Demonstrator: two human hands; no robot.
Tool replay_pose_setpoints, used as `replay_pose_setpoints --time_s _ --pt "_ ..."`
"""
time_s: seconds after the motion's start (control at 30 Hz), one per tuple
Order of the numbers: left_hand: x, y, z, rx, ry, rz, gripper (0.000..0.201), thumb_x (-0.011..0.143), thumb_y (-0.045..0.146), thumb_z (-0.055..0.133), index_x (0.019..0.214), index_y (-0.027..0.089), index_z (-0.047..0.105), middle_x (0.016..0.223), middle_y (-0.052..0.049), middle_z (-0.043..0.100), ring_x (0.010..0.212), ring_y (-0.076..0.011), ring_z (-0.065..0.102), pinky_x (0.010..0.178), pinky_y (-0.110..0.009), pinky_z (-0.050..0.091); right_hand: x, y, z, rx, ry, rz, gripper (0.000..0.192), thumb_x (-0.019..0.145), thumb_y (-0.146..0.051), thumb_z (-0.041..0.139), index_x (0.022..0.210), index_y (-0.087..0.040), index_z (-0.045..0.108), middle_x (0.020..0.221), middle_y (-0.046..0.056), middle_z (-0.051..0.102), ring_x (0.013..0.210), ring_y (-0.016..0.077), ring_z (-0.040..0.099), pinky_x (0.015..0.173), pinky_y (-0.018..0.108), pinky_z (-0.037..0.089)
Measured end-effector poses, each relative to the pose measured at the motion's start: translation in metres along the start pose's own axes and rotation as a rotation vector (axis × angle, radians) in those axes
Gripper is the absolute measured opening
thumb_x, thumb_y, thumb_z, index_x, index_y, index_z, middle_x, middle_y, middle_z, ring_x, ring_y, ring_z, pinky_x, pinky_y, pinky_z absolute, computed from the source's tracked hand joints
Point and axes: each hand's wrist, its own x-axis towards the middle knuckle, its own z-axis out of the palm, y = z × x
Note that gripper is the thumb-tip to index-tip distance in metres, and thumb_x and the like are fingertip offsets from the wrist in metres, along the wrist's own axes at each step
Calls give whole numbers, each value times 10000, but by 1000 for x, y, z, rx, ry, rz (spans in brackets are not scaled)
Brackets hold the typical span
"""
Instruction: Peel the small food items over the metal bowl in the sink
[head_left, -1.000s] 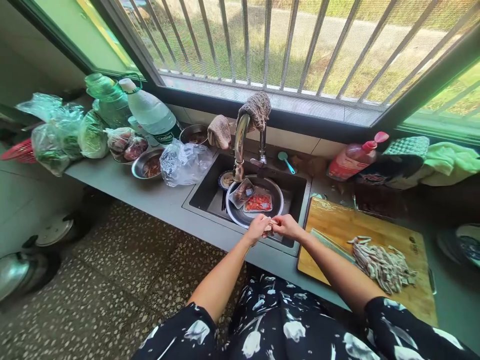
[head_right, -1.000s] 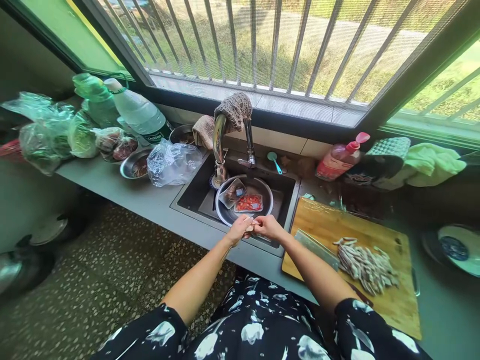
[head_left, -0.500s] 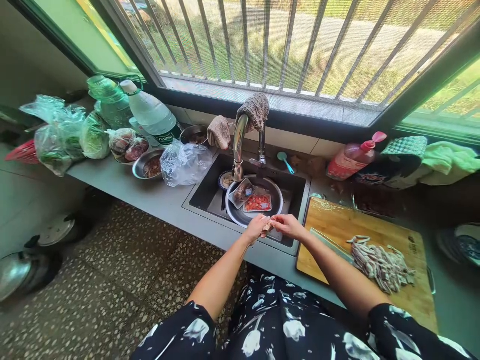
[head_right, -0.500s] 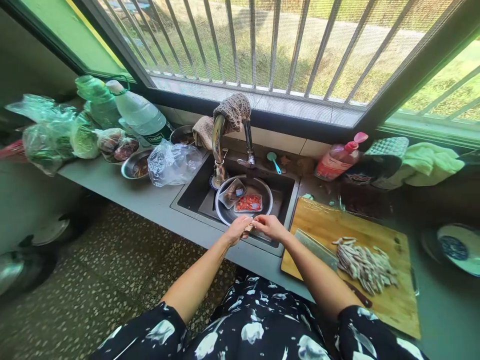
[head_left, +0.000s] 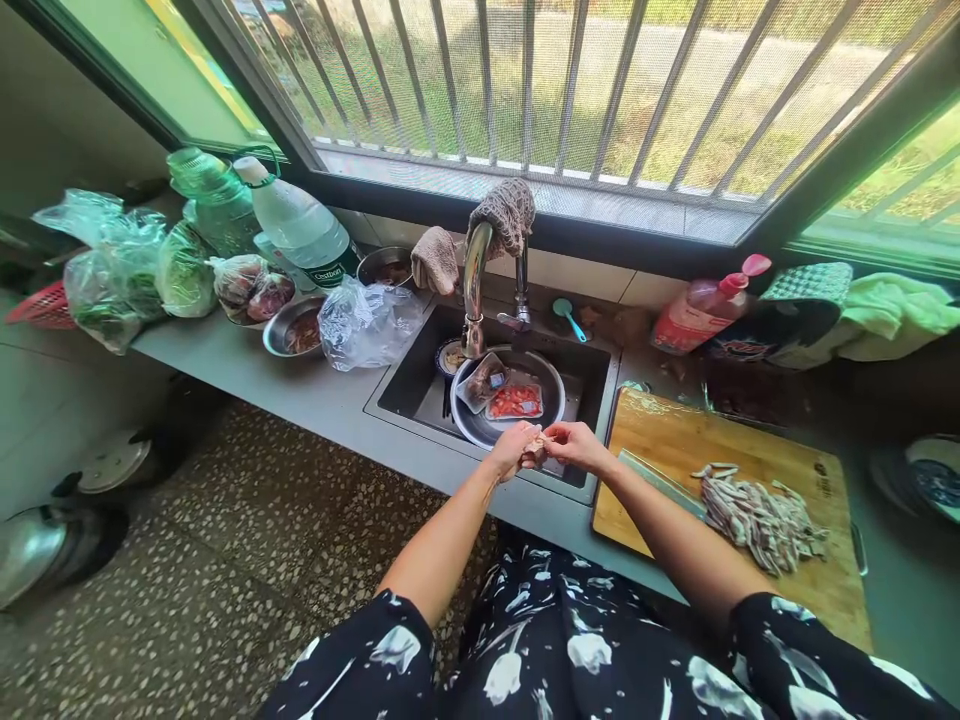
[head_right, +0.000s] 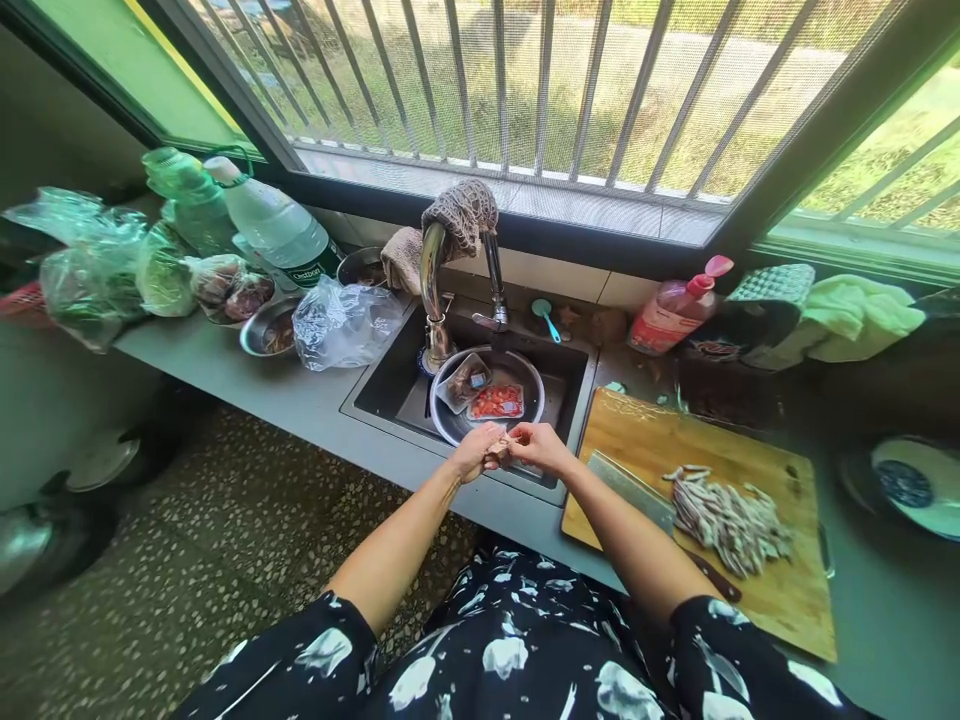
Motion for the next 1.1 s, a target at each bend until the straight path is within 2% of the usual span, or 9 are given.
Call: replay_pose_setpoints --time_s 0.13,0.3,0.37,0.5,0.57,0.7,0.83,1.0,1.1 --pt "0 1 -1 -10 -43 -9 352 710 467 570 708 147 423 496 50 426 331 -15 286 307 -139 177 -2 -3 2 -72 48 -23 170 671 -274 488 728 -144 582 458 -50 490 370 58 413 364 156 301" --pt "0 -1 -2 39 -78 28 354 720 478 543 710 155 397 506 47 442 337 -28 321 313 -147 185 -1 6 4 -124 74 -82 226 689 -218 389 677 -151 604 431 -49 471 381 63 409 398 164 309" --pt "1 -4 -3 98 -9 62 354 716 481 538 730 161 388 518 45 459 356 -41 351 323 -149 200 0 7 2 -146 97 -58 247 708 -239 379 696 -153 610 435 -48 468 387 68 407 402 170 309" --pt "7 -9 -5 262 227 125 322 701 440 567 735 175 388 527 54 464 408 -55 387 363 -153 242 2 0 -1 -212 202 -21 267 740 -352 430 717 -159 614 461 -39 486 406 75 414 401 178 301" --pt "9 -11 -5 315 269 139 307 705 433 565 725 178 396 517 58 452 415 -56 388 377 -158 252 3 -5 2 -138 185 18 251 731 -371 461 751 -163 600 468 -39 499 391 72 418 385 174 306" --pt "9 -14 -2 308 199 165 348 710 494 533 732 180 385 509 67 425 393 -52 370 363 -156 247 4 -6 12 38 140 86 172 700 -319 489 717 -163 560 441 -46 491 350 66 413 341 163 311" --pt "8 -14 1 270 112 195 388 712 537 512 759 176 382 524 64 428 379 -49 376 348 -152 248 4 -2 13 62 166 40 155 689 -315 498 659 -167 536 433 -53 487 335 58 402 325 158 298" --pt "7 -13 0 272 125 225 394 728 554 484 750 179 367 490 68 426 347 -51 376 338 -159 247 0 -4 8 280 54 83 254 688 -413 528 764 -171 519 544 -27 572 408 90 503 382 190 391" --pt "6 -14 1 273 106 221 392 732 554 480 744 185 350 486 75 419 344 -51 379 339 -156 253 0 -4 9 291 61 73 250 652 -406 579 699 -176 493 478 -42 538 391 96 495 372 193 383"
